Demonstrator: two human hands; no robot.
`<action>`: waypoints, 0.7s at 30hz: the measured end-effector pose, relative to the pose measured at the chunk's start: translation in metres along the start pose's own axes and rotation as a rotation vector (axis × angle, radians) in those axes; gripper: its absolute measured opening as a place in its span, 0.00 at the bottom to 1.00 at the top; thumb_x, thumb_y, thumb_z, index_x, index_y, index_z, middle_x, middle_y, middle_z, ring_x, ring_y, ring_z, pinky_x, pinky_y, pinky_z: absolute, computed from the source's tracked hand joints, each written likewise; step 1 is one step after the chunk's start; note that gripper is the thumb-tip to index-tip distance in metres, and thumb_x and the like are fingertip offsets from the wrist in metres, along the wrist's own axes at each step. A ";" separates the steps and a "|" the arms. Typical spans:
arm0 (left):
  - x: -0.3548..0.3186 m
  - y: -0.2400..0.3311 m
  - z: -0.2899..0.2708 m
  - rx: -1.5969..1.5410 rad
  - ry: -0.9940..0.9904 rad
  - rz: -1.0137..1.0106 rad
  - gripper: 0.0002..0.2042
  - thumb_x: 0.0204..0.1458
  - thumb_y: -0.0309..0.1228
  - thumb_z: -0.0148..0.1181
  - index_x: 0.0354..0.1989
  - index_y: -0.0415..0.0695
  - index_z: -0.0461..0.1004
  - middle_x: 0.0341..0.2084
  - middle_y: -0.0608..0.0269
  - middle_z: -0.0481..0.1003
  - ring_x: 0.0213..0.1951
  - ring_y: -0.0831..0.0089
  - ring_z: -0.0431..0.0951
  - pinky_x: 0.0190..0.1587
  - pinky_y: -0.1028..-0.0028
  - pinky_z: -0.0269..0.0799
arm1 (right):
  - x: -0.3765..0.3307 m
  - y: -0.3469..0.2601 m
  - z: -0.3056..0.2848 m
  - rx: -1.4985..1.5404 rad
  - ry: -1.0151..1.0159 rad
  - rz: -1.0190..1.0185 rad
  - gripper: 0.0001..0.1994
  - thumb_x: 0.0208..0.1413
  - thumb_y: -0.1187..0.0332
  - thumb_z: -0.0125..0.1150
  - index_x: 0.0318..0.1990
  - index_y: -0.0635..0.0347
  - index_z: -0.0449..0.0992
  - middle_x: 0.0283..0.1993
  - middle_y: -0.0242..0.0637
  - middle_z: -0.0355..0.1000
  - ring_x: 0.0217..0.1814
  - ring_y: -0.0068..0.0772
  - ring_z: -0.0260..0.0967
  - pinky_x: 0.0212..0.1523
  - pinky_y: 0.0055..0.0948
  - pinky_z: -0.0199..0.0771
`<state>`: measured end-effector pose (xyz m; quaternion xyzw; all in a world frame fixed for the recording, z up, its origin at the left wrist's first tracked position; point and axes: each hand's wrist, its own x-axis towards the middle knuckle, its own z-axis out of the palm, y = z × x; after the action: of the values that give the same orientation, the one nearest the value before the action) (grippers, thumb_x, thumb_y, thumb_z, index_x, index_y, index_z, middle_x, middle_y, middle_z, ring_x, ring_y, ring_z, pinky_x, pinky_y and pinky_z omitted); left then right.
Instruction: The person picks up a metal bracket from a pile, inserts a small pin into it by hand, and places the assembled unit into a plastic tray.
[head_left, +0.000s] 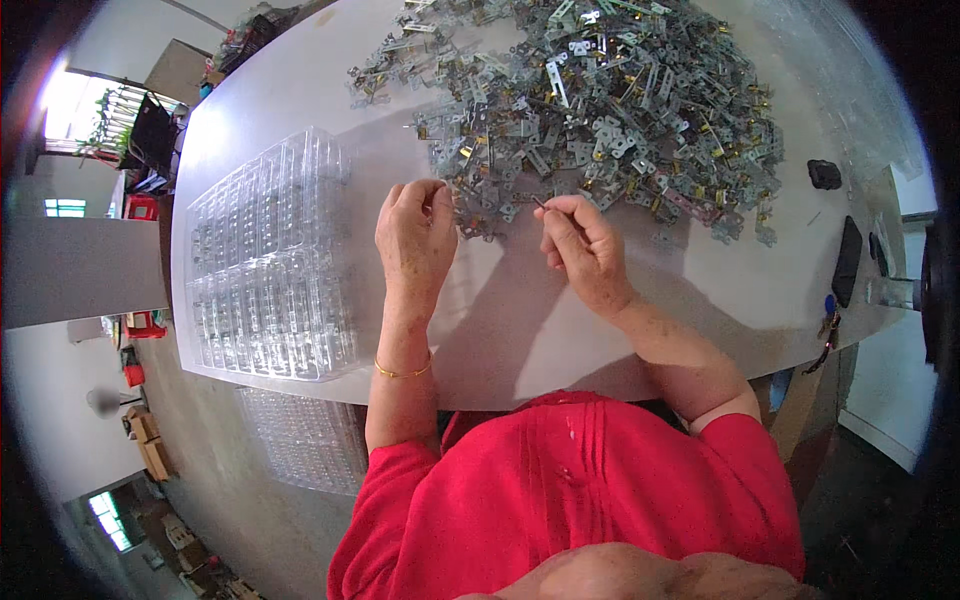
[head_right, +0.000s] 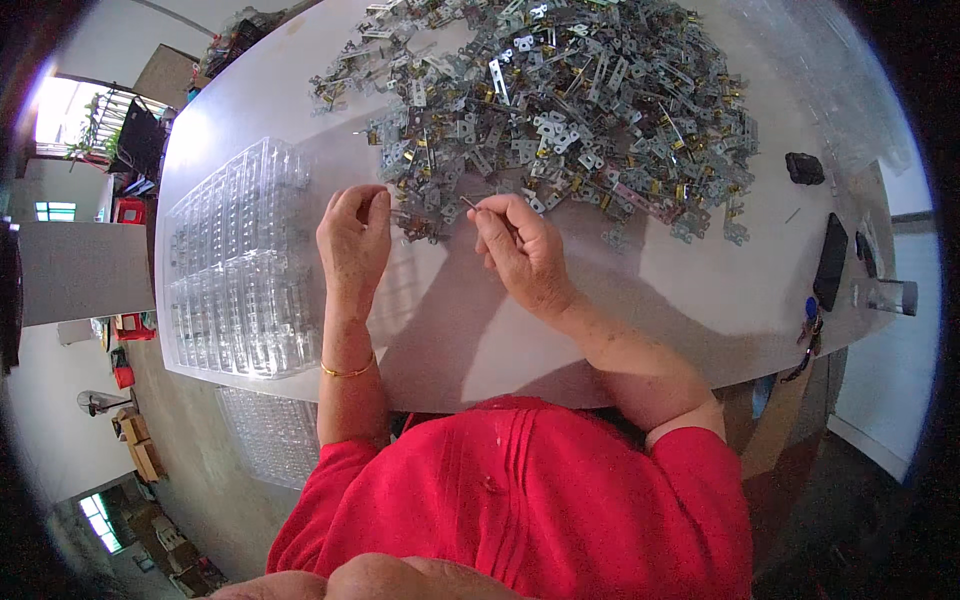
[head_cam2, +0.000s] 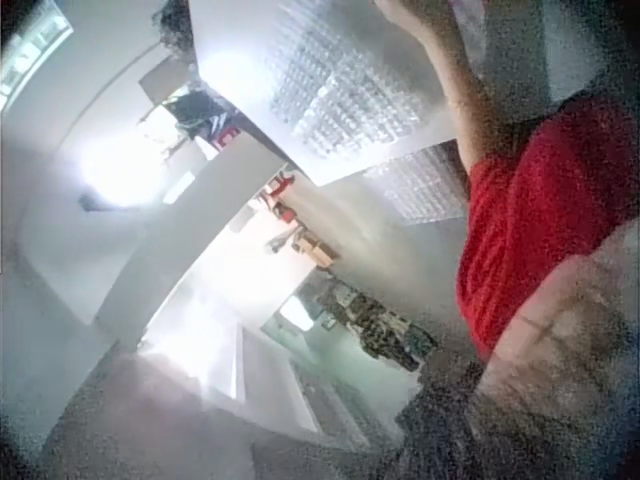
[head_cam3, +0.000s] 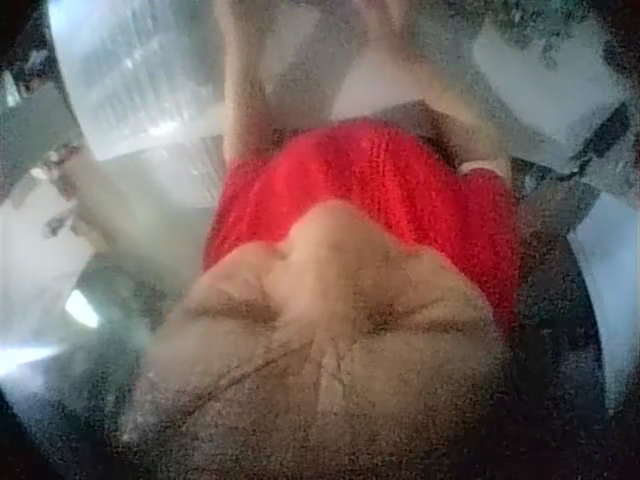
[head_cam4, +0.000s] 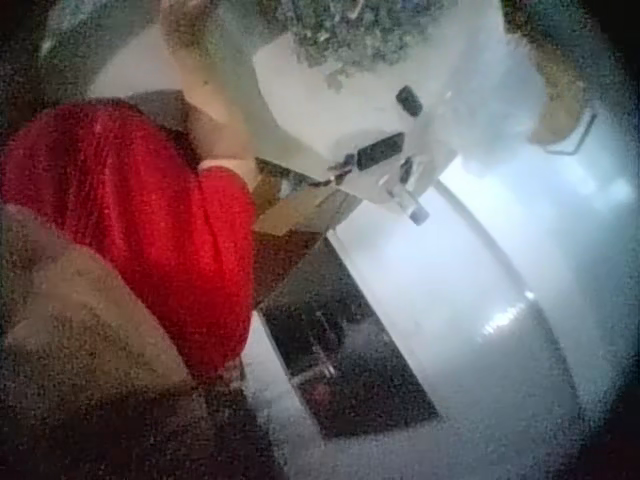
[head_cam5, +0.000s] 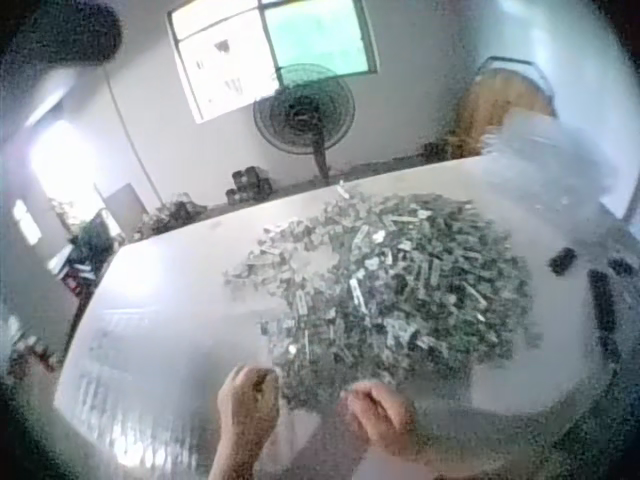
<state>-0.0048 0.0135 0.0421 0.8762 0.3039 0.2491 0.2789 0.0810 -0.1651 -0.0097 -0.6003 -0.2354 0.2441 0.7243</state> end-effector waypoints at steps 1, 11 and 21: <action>-0.002 -0.004 -0.001 0.032 -0.030 0.035 0.08 0.54 0.28 0.61 0.37 0.37 0.79 0.32 0.54 0.77 0.34 0.65 0.79 0.40 0.69 0.73 | 0.000 0.001 0.000 0.009 0.004 0.014 0.07 0.66 0.66 0.53 0.41 0.60 0.74 0.24 0.27 0.70 0.22 0.13 0.64 0.22 0.17 0.64; -0.005 -0.014 -0.005 0.020 -0.183 0.154 0.06 0.52 0.21 0.59 0.38 0.35 0.78 0.35 0.53 0.75 0.35 0.61 0.79 0.40 0.68 0.74 | 0.001 0.003 0.000 -0.021 -0.034 0.023 0.07 0.67 0.67 0.52 0.41 0.60 0.73 0.23 0.27 0.68 0.22 0.13 0.63 0.22 0.17 0.64; 0.000 -0.006 -0.008 -0.128 -0.159 0.150 0.06 0.52 0.19 0.58 0.37 0.35 0.78 0.34 0.55 0.76 0.33 0.68 0.78 0.38 0.73 0.73 | 0.002 0.002 -0.002 -0.054 -0.065 0.019 0.05 0.65 0.70 0.53 0.41 0.61 0.73 0.33 0.30 0.70 0.26 0.14 0.64 0.26 0.17 0.64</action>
<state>-0.0121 0.0206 0.0440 0.8938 0.1981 0.2181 0.3383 0.0831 -0.1649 -0.0122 -0.6138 -0.2593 0.2639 0.6974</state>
